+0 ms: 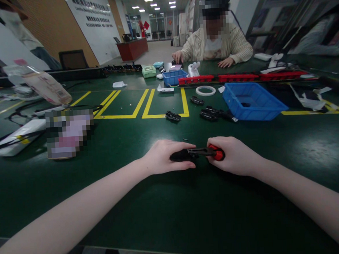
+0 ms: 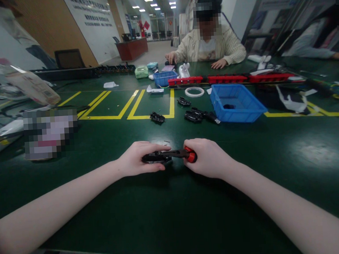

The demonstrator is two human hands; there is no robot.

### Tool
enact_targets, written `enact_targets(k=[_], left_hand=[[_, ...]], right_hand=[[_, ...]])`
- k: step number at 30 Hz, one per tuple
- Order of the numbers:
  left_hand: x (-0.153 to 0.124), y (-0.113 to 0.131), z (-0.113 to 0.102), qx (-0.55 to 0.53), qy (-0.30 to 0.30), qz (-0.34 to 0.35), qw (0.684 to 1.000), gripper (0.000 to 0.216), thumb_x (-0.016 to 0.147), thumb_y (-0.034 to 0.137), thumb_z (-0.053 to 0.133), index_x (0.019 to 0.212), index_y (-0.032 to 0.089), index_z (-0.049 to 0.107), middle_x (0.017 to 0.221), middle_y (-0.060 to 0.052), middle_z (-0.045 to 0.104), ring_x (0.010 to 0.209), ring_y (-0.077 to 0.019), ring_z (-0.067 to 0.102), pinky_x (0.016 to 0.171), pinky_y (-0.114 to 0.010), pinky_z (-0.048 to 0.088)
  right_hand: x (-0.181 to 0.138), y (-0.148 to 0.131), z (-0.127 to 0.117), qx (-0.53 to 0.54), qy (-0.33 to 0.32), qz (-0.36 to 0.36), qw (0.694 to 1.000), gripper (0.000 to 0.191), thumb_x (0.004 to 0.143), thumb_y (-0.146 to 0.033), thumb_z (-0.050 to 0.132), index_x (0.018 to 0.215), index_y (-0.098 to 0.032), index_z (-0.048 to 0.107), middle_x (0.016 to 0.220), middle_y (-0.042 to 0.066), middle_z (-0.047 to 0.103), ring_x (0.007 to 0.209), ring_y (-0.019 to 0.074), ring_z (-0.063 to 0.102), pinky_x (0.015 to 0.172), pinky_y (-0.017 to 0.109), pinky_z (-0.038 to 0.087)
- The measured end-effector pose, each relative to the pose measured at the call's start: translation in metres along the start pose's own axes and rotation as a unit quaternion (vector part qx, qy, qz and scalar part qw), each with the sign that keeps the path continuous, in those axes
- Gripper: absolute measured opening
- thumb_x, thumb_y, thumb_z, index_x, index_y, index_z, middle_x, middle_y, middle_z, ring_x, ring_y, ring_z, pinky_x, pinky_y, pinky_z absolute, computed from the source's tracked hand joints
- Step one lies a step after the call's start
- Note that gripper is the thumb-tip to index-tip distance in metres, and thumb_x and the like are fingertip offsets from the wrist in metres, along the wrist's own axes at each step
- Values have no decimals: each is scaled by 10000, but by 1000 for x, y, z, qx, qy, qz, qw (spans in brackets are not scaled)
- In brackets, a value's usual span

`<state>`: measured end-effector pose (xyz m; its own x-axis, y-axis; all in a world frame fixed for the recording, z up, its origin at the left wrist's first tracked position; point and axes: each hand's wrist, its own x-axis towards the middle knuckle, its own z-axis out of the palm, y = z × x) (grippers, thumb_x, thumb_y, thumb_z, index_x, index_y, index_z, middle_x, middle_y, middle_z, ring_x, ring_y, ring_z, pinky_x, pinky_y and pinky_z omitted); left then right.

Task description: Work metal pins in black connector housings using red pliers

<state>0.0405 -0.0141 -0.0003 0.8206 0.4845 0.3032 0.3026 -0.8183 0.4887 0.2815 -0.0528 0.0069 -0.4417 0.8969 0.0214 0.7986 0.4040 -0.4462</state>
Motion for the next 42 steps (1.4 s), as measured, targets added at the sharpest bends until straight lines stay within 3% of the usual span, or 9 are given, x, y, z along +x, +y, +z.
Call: enact_targets(k=[17, 42], left_hand=[[-2, -3, 0, -13, 16, -2, 1000, 432, 869, 469, 584, 1171, 162, 602, 950, -56, 715, 785, -166, 669, 701, -258, 496], [0, -1, 0, -1, 42, 15, 999, 412, 840, 432, 639, 1125, 135, 639, 829, -37, 717, 659, -133, 634, 587, -220, 435]], right_hand=[[2, 5, 1, -28, 20, -8, 999, 95, 753, -257, 554, 711, -221, 477, 721, 8, 562, 670, 162, 524, 609, 302, 407], [2, 4, -5, -75, -2, 0, 997, 63, 733, -250, 531, 713, -222, 478, 720, 19, 577, 667, 165, 542, 603, 297, 414]])
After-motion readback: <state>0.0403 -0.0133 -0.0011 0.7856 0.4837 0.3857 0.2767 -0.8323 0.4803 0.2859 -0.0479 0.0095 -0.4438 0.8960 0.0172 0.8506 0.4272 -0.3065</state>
